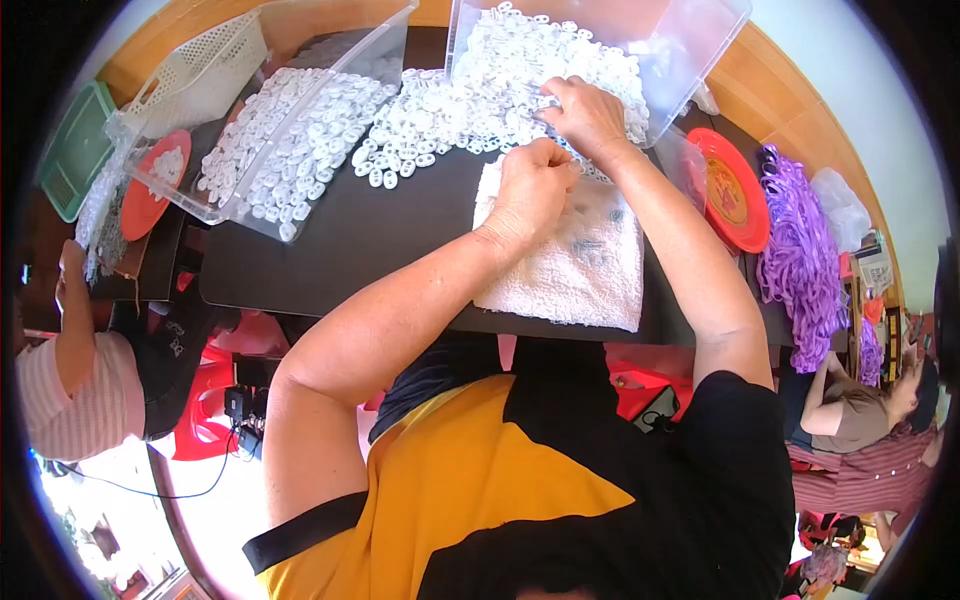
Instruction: Connecting small white plastic components by hand in an assembly workshop.
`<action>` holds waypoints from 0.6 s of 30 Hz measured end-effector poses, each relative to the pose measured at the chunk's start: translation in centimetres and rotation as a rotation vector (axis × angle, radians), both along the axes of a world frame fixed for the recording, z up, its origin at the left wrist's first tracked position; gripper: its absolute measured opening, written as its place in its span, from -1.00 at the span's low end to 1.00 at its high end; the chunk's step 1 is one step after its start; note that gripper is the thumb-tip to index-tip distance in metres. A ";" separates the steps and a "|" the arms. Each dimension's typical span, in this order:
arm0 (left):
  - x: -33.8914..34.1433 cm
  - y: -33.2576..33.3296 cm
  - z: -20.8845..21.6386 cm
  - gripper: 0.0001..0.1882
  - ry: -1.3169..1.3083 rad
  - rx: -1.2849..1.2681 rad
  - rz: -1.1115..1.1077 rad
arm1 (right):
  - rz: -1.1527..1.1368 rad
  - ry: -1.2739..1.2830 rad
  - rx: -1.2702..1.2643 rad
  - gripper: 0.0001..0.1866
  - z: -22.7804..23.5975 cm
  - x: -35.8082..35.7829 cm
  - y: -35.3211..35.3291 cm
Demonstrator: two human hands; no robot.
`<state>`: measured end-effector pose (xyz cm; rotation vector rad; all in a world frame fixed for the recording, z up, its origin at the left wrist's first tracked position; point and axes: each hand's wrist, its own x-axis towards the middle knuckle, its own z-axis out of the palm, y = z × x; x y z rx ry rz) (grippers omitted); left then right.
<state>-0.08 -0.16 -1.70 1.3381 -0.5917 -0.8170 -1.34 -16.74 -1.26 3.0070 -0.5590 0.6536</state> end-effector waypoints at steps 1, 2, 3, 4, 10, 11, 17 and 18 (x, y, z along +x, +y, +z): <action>0.0 0.0 -0.1 -0.90 0.002 -0.002 0.002 | 0.002 0.002 -0.002 -0.74 0.0 0.0 -0.1; 0.1 -0.1 -0.2 -0.90 -0.010 0.005 0.000 | 0.010 -0.008 0.018 -0.77 0.0 0.0 -0.2; 0.2 -0.2 -0.4 -0.90 -0.022 0.011 -0.002 | 0.017 -0.017 0.039 -0.79 0.0 0.0 -0.2; 0.2 -0.2 -0.3 -0.90 -0.019 0.011 -0.004 | 0.014 -0.015 0.038 -0.79 -0.1 -0.1 -0.4; 0.2 -0.2 -0.2 -0.87 -0.009 -0.023 0.011 | -0.008 -0.059 0.095 -0.87 -0.2 -0.6 -1.1; 0.2 -0.3 -0.3 -0.87 -0.026 -0.022 0.010 | -0.021 -0.068 0.090 -0.87 -0.1 -0.6 -1.1; 0.3 -0.2 -0.3 -0.87 -0.045 -0.012 0.010 | -0.058 0.009 0.018 -0.86 0.8 -0.5 -0.2; 0.2 -0.1 -0.1 -0.87 -0.033 -0.001 0.005 | -0.036 0.024 0.024 -0.86 0.8 -0.5 -0.1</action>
